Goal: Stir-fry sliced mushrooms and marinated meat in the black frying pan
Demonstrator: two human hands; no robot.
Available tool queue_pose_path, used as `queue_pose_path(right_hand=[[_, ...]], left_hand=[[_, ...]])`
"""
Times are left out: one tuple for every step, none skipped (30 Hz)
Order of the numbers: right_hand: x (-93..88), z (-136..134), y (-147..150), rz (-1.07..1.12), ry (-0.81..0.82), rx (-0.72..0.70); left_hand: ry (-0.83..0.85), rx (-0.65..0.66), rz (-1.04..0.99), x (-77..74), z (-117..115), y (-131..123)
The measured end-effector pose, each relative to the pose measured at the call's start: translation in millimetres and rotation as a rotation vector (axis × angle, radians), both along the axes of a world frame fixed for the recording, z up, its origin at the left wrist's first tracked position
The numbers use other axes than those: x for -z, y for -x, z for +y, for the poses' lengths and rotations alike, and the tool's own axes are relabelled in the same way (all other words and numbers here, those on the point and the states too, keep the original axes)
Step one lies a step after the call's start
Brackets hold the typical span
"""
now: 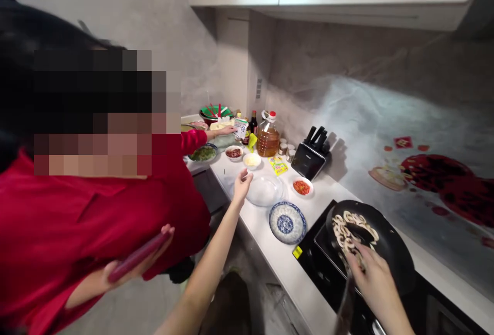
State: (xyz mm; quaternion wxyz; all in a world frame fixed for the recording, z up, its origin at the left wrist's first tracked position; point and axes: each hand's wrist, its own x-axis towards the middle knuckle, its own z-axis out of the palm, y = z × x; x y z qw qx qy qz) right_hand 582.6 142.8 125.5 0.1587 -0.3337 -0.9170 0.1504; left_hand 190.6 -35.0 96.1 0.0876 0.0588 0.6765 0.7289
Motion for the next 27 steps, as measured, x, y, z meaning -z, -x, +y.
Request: queue_pose_path(right_hand=[[-10.3, -10, 40, 0.052, 0.042, -0.077], [-17.9, -22, 81, 0.067, 0.098, -0.152], [-22.2, -34, 121, 0.083, 0.162, -0.203], [-23.3, -45, 160, 0.106, 0.233, -0.242], [-21.4, -56, 197, 0.139, 0.304, -0.26], [-17.1, -66, 231, 0.178, 0.373, -0.26], [-10.9, -74, 264, 0.22, 0.439, -0.254], [-3.8, -81, 294, 0.269, 0.503, -0.228], [3.7, -87, 322, 0.316, 0.571, -0.194], [10.9, -90, 347, 0.375, 0.633, -0.16], [17.6, -92, 370, 0.443, 0.682, -0.141], [23.5, -93, 388, 0.483, 0.706, -0.128], [28.7, -92, 402, 0.512, 0.722, -0.12], [33.0, -89, 410, 0.529, 0.733, -0.113], [36.3, -85, 414, 0.539, 0.744, -0.1], [38.3, -80, 412, 0.556, 0.759, -0.086], [38.5, -74, 406, 0.579, 0.775, -0.075], [36.5, -68, 397, 0.606, 0.792, -0.072], [31.8, -62, 386, 0.632, 0.809, -0.081], [24.1, -57, 374, 0.652, 0.825, -0.105], [13.6, -53, 362, 0.66, 0.838, -0.141], [0.5, -50, 351, 0.659, 0.851, -0.182], [-14.3, -49, 339, 0.652, 0.859, -0.223], [-29.9, -49, 327, 0.64, 0.853, -0.259], [-45.0, -50, 313, 0.622, 0.829, -0.288], [-58.5, -51, 295, 0.592, 0.777, -0.3], [-69.2, -51, 274, 0.545, 0.69, -0.285]], left_hand=[[0.019, -0.043, 0.004, 1.1, -3, 16], [0.045, -0.084, 0.01, 1.8, -8, 30], [0.076, -0.122, 0.02, 1.8, -12, 44], [0.113, -0.157, 0.043, 1.1, -17, 56], [0.157, -0.19, 0.084, -0.5, -22, 68], [0.214, -0.228, 0.146, -3.0, -27, 78], [0.283, -0.267, 0.222, -6.4, -31, 87], [0.362, -0.302, 0.304, -10.6, -33, 95], [0.449, -0.318, 0.383, -15.4, -34, 103], [0.537, -0.305, 0.453, -20.7, -34, 109], [0.617, -0.262, 0.515, -26.1, -31, 115], [0.683, -0.193, 0.575, -31.3, -28, 120], [0.729, -0.11, 0.637, -36.3, -23, 124], [0.755, -0.026, 0.699, -40.7, -18, 127], [0.763, 0.052, 0.753, -44.6, -12, 128], [0.755, 0.122, 0.797, -48.0, -7, 128], [0.734, 0.192, 0.829, -51.1, -2, 127], [0.697, 0.259, 0.85, -54.0, 2, 125], [0.644, 0.321, 0.86, -57.0, 6, 121], [0.575, 0.381, 0.858, -60.2, 9, 116], [0.492, 0.44, 0.835, -63.6, 11, 110], [0.398, 0.503, 0.785, -67.2, 13, 102], [0.3, 0.578, 0.703, -70.6, 15, 92], [0.206, 0.659, 0.597, -73.3, 17, 80], [0.123, 0.736, 0.48, -75.1, 20, 67], [0.057, 0.793, 0.364, -75.5, 22, 52], [0.01, 0.824, 0.262, -74.2, 24, 37]])
